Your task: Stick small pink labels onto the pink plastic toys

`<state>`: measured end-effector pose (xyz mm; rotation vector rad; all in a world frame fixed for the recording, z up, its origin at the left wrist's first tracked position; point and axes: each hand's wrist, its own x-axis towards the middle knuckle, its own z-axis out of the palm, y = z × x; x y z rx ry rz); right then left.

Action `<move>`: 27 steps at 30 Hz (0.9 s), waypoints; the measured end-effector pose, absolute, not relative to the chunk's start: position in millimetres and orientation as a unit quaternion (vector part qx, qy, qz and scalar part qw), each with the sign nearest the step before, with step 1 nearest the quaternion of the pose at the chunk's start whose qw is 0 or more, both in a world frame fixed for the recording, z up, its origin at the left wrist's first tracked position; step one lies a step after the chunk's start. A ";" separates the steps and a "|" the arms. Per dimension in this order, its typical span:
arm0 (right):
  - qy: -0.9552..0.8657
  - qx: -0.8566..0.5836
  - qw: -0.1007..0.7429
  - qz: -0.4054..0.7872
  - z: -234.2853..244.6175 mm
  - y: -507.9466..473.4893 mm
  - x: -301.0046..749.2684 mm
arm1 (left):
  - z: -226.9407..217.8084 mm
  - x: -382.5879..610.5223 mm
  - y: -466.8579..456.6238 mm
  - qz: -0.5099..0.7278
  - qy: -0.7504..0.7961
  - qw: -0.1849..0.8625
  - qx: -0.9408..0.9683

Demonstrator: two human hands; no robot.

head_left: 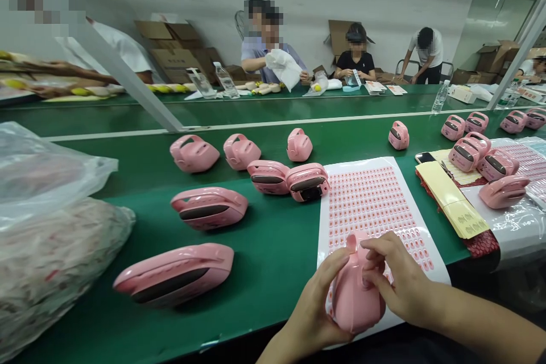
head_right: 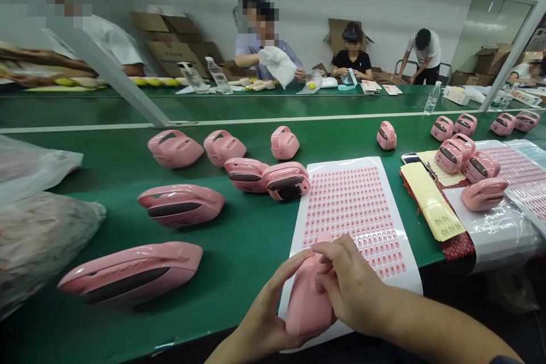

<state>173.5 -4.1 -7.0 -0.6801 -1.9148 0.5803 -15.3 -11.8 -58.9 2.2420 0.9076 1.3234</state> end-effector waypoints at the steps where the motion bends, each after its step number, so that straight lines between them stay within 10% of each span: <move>1: -0.794 -0.275 0.489 0.232 -5.8 -3.8 173.7 | -57.2 -14.7 -11.5 0.474 0.319 0.197 0.797; 20: -0.816 -0.271 0.457 0.228 -3.4 1.2 176.0 | -66.5 -21.6 -15.6 0.436 0.333 0.223 0.806; 27: -0.655 -0.404 0.436 0.466 -38.1 14.7 167.7 | -68.0 -3.8 -20.0 0.512 0.313 0.195 0.776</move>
